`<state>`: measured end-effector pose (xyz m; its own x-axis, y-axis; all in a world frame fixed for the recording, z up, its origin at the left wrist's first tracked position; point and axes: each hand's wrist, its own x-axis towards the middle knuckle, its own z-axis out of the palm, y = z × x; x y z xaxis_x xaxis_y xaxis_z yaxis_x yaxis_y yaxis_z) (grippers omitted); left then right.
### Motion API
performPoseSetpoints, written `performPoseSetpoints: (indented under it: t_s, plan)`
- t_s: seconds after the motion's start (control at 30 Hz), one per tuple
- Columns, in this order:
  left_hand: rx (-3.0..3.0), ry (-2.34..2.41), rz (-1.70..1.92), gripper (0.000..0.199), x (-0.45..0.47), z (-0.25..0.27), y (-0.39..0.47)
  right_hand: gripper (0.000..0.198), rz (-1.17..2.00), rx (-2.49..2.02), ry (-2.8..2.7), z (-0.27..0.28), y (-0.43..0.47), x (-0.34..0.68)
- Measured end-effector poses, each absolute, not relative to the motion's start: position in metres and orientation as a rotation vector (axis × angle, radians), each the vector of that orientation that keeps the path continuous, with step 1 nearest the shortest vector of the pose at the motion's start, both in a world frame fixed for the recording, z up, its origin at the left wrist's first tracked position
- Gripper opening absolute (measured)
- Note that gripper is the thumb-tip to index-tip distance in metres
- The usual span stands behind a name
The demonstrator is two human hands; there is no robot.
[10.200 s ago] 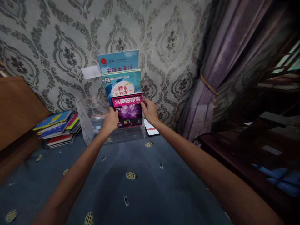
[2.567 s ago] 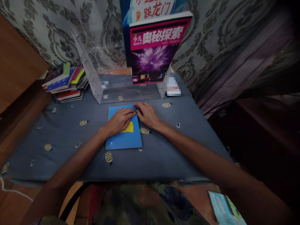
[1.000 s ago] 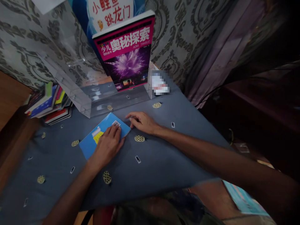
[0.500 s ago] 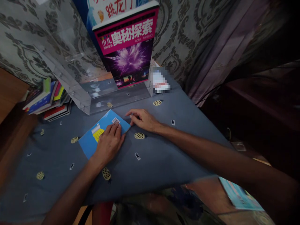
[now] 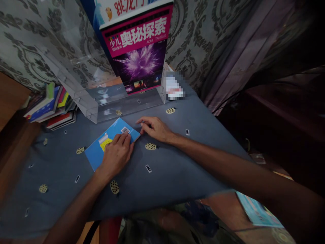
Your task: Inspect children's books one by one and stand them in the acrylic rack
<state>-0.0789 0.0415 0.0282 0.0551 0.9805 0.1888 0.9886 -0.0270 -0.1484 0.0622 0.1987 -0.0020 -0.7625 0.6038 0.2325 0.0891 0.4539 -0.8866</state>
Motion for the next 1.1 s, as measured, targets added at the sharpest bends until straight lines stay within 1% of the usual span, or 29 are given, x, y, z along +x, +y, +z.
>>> performPoseSetpoints:
  t_s: [0.43,0.73,0.83,1.0,1.1]
  plan:
    - [-2.093,-2.051,-0.012,0.028,-0.075,0.035,0.042,0.029,1.261,-0.565,-2.204,-0.001,0.198,0.064]
    - [-2.094,-2.053,-0.002,0.030,-0.075,0.033,0.042,0.027,1.166,-0.488,-2.045,-0.002,0.193,0.066]
    - [-2.110,-2.034,-0.010,0.031,-0.075,0.030,0.041,0.030,1.083,-0.378,-2.078,-0.001,0.188,0.069]
    - [-2.091,-2.018,-0.021,0.031,-0.071,0.025,0.040,0.026,0.786,-0.145,-2.322,-0.004,0.184,0.070]
    - [-2.114,-2.030,-0.051,0.030,-0.077,0.028,0.041,0.025,0.655,-0.097,-2.383,-0.005,0.183,0.070]
